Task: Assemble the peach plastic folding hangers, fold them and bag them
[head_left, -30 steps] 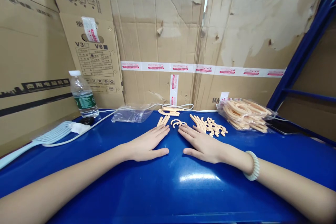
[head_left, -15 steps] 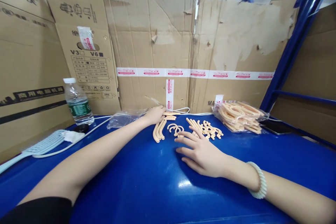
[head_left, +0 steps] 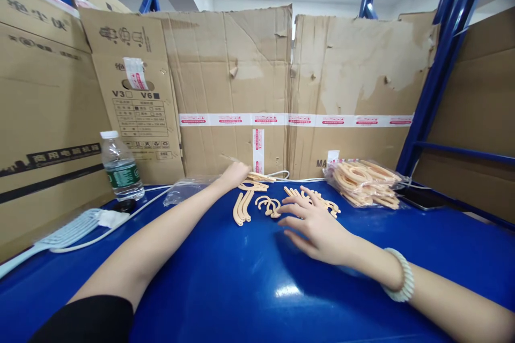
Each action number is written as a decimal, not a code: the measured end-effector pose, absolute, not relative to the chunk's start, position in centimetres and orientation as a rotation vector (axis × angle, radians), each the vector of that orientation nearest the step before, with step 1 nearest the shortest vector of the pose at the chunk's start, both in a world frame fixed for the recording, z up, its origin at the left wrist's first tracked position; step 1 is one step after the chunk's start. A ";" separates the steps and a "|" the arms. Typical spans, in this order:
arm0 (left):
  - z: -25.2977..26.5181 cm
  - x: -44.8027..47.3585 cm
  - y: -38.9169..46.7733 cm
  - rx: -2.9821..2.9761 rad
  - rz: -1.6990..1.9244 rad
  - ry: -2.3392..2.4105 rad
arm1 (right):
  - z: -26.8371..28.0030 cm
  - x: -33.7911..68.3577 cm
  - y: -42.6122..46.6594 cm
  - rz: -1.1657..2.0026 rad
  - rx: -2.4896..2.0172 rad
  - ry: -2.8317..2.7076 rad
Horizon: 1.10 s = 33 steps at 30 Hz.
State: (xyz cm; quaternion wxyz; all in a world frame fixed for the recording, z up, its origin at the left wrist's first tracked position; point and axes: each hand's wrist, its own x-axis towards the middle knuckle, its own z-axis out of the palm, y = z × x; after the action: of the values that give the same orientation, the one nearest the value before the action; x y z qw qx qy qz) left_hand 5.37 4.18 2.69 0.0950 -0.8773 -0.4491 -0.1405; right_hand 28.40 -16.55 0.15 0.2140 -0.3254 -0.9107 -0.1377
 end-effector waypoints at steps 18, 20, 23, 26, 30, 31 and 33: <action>-0.3 4.1 -15.3 -3.044 -1.318 -1.473 | -0.3 25.9 -17.8 1.533 -0.956 -1.339; -1.1 4.2 -16.1 -2.999 -1.209 -1.256 | -0.8 25.5 -18.1 1.616 -0.918 -1.357; -2.0 4.2 -17.4 -2.891 -0.848 -0.812 | -1.5 25.2 -18.0 1.555 -0.917 -1.448; -2.5 4.2 -18.3 -2.829 -0.760 -0.689 | -1.7 25.2 -17.5 1.445 -0.933 -1.511; -2.5 4.4 -17.9 -2.988 -1.314 -1.153 | -1.3 25.2 -17.6 1.392 -0.877 -1.621; -2.4 4.5 -17.7 -3.068 -1.457 -1.326 | -1.3 25.1 -17.7 1.378 -0.857 -1.660; -2.3 4.7 -17.1 -3.324 -1.555 -1.598 | -1.2 25.0 -18.1 1.350 -0.826 -1.733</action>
State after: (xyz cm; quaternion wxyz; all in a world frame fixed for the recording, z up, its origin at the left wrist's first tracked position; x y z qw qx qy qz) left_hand 4.69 -17.13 -2.27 -0.4175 -0.7546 -0.3628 -0.3530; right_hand 25.00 -18.06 -1.18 0.3868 -0.3246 -0.6809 0.5304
